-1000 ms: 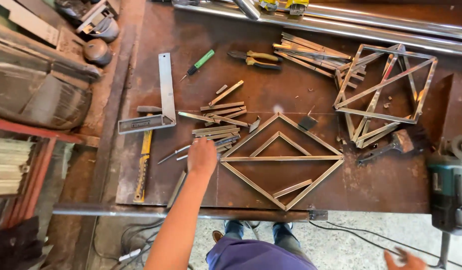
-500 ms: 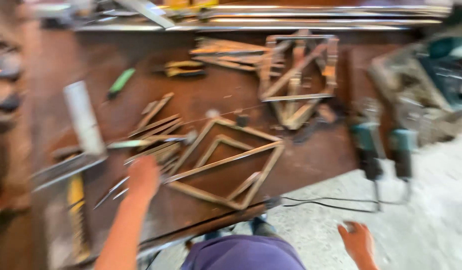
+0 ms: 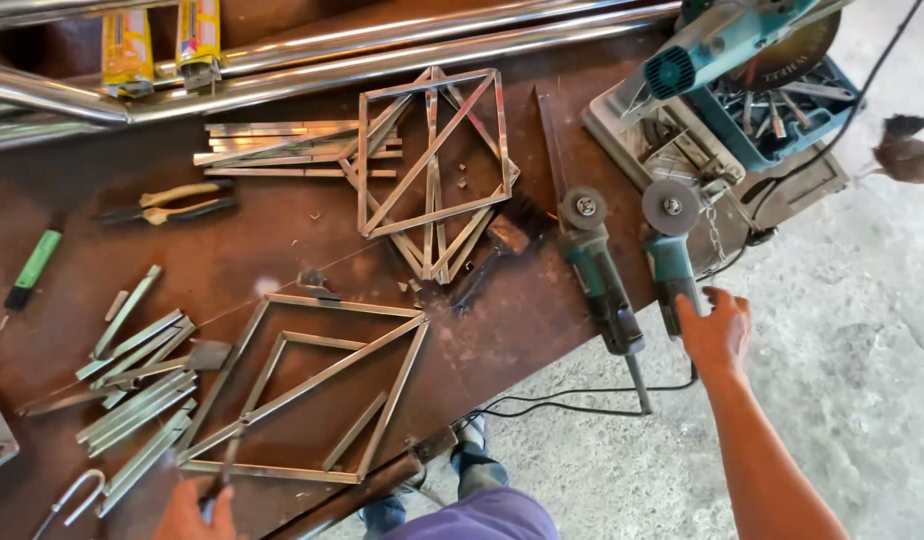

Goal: Grinding and fitting small metal segments for a frame using an angle grinder.

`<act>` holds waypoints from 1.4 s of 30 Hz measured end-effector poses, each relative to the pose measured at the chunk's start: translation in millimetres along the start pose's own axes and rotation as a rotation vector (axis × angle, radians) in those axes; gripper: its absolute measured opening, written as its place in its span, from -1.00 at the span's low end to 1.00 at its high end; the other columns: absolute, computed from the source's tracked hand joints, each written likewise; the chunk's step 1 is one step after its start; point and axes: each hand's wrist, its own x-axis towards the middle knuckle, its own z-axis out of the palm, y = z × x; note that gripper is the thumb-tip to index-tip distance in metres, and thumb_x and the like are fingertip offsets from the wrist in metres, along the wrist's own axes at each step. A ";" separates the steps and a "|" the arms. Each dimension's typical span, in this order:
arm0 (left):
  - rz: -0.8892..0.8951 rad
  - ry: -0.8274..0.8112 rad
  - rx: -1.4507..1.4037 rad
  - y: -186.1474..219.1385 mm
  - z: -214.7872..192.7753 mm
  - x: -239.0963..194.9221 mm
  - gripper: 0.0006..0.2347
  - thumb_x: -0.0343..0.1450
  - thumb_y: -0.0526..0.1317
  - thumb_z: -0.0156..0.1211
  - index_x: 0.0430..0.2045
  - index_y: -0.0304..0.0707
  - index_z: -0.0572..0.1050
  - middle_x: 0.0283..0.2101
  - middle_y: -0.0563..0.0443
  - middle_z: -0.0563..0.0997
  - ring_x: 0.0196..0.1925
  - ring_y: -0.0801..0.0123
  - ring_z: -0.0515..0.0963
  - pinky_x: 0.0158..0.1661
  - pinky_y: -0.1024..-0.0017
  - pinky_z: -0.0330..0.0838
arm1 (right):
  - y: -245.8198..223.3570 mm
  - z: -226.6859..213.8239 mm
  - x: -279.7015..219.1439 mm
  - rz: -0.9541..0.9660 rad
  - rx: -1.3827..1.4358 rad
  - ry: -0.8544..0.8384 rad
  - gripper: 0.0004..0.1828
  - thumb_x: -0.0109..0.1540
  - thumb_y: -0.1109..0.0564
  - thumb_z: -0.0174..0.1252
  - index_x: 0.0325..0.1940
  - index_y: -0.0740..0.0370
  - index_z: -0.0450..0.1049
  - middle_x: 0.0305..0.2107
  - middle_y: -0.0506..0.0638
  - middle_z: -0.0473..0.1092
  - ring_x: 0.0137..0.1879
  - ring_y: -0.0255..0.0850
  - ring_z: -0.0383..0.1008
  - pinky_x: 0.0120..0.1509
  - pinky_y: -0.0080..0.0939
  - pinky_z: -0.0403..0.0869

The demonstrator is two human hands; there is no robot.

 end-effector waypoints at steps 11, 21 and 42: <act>-0.098 -0.178 0.041 126.0 -16.1 -43.0 -0.58 0.23 -0.27 0.38 0.03 -0.08 0.61 -0.25 -0.05 0.66 -0.29 0.15 0.66 -0.20 0.34 0.53 | -21.7 9.9 13.8 -0.049 -0.025 -0.050 -0.40 0.27 -0.15 0.29 0.12 0.42 0.44 0.01 0.35 0.28 0.06 0.24 0.31 0.17 0.17 0.31; 0.310 -0.028 0.089 316.4 -22.9 -31.8 -0.80 0.20 -0.34 0.30 -0.34 -0.09 0.58 -0.26 0.13 0.59 -0.23 0.13 0.59 -0.24 0.23 0.50 | -62.4 54.4 29.3 -0.081 -0.063 -0.645 -0.19 0.08 -0.32 0.37 0.03 0.49 0.48 -0.22 0.36 0.52 -0.15 0.24 0.54 -0.04 0.13 0.48; -0.274 -0.018 -0.053 209.8 -27.5 -73.7 -0.80 0.39 -0.33 0.10 -0.13 -0.32 0.38 -0.20 -0.25 0.57 -0.17 -0.14 0.54 -0.11 0.02 0.42 | -36.7 69.7 40.8 0.363 0.769 -0.948 -0.57 0.34 -0.10 0.14 0.12 0.27 0.38 -0.22 0.07 0.39 -0.25 -0.11 0.36 -0.16 -0.07 0.40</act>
